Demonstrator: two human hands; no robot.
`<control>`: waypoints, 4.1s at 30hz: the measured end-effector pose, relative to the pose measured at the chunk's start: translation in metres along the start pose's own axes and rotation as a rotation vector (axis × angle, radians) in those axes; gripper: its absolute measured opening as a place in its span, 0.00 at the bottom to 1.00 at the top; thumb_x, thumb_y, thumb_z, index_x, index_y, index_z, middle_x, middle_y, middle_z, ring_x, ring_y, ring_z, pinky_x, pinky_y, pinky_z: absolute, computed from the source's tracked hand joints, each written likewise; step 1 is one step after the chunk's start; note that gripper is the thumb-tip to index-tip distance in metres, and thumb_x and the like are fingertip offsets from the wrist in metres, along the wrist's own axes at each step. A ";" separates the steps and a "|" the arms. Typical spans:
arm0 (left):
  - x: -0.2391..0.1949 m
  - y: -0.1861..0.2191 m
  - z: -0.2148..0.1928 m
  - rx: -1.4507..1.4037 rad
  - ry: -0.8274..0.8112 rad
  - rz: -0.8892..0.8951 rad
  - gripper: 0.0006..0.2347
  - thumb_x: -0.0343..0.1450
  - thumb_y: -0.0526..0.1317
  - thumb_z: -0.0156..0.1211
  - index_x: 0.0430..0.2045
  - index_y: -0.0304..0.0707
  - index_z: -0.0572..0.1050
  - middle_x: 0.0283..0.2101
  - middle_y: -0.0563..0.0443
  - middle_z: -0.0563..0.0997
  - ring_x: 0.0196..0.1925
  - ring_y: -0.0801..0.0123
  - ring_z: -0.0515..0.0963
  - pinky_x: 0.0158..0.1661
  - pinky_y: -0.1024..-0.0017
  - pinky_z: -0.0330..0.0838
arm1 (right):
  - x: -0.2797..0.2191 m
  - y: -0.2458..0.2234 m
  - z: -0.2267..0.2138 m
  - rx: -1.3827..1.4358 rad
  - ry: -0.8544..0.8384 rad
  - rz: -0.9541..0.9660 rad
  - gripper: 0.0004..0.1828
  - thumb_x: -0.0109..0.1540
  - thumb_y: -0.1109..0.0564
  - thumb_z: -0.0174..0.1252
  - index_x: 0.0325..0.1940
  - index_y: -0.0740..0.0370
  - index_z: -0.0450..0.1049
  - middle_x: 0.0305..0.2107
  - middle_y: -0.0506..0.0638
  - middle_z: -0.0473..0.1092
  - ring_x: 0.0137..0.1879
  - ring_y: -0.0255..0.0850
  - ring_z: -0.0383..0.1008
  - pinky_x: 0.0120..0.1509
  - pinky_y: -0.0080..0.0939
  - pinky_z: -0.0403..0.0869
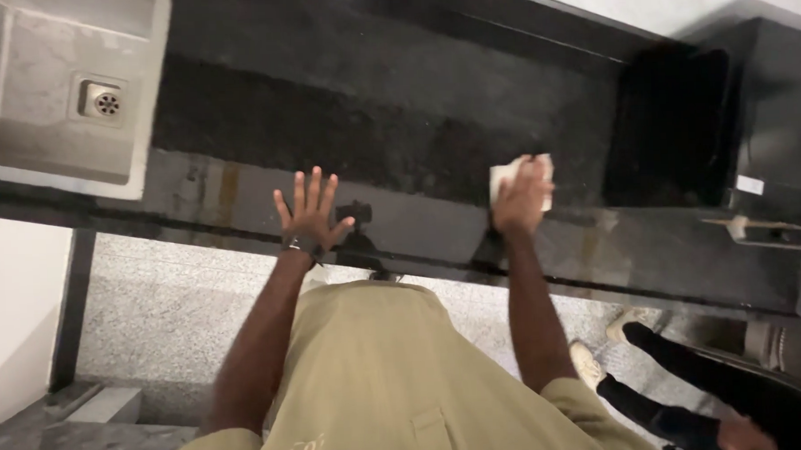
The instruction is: Tidying up a kitchenette by putting dishes, bowls, and cutlery into drawers and wiping down the countertop with a cloth.
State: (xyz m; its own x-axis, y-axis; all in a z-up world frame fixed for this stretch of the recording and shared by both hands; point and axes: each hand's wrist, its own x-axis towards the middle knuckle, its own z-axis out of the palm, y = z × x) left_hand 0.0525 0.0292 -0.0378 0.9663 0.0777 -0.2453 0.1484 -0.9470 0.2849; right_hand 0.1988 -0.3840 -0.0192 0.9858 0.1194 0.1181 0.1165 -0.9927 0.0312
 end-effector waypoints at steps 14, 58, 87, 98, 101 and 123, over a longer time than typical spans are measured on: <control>0.002 0.002 -0.020 -0.059 -0.139 0.014 0.42 0.69 0.70 0.47 0.76 0.57 0.40 0.80 0.50 0.31 0.80 0.47 0.26 0.66 0.26 0.23 | 0.046 -0.214 -0.006 0.272 0.155 -0.269 0.36 0.72 0.42 0.45 0.80 0.60 0.48 0.76 0.63 0.47 0.81 0.60 0.43 0.82 0.62 0.48; 0.208 0.213 0.013 0.218 0.145 0.543 0.29 0.75 0.47 0.42 0.74 0.43 0.53 0.78 0.48 0.53 0.80 0.59 0.48 0.74 0.53 0.38 | 0.068 -0.058 0.026 0.428 0.016 -0.276 0.33 0.69 0.50 0.47 0.77 0.65 0.55 0.75 0.63 0.51 0.81 0.58 0.48 0.81 0.63 0.49; 0.091 0.148 0.045 -0.204 0.191 0.786 0.32 0.67 0.43 0.57 0.69 0.30 0.61 0.76 0.33 0.56 0.78 0.46 0.56 0.73 0.54 0.52 | -0.053 -0.062 -0.030 0.411 -0.116 -0.316 0.33 0.69 0.47 0.52 0.76 0.61 0.58 0.72 0.57 0.57 0.80 0.53 0.52 0.80 0.63 0.50; 0.071 0.194 0.032 -0.139 0.057 0.706 0.31 0.71 0.50 0.53 0.68 0.29 0.60 0.75 0.39 0.55 0.78 0.52 0.52 0.72 0.54 0.46 | -0.074 -0.066 -0.031 0.649 -0.067 0.017 0.33 0.69 0.48 0.50 0.77 0.59 0.57 0.76 0.65 0.48 0.82 0.61 0.45 0.81 0.62 0.48; 0.084 0.192 0.041 -0.157 0.132 0.661 0.28 0.74 0.48 0.49 0.69 0.31 0.59 0.77 0.41 0.55 0.79 0.53 0.51 0.74 0.57 0.45 | -0.055 -0.091 -0.036 0.662 -0.079 -0.044 0.34 0.71 0.44 0.48 0.78 0.59 0.56 0.75 0.66 0.49 0.81 0.61 0.46 0.80 0.61 0.49; 0.079 -0.083 -0.007 0.170 0.260 -0.028 0.44 0.70 0.54 0.55 0.77 0.32 0.38 0.80 0.34 0.41 0.82 0.49 0.38 0.75 0.56 0.36 | 0.046 -0.369 -0.026 0.650 -0.129 -0.718 0.41 0.66 0.32 0.55 0.72 0.63 0.63 0.72 0.62 0.55 0.78 0.55 0.54 0.78 0.57 0.55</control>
State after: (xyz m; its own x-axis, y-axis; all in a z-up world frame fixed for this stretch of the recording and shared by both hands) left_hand 0.1178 0.1166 -0.0739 0.9870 0.1609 0.0010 0.1597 -0.9803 0.1166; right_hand 0.1983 -0.0115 0.0008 0.6554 0.7350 0.1738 0.7000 -0.5047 -0.5052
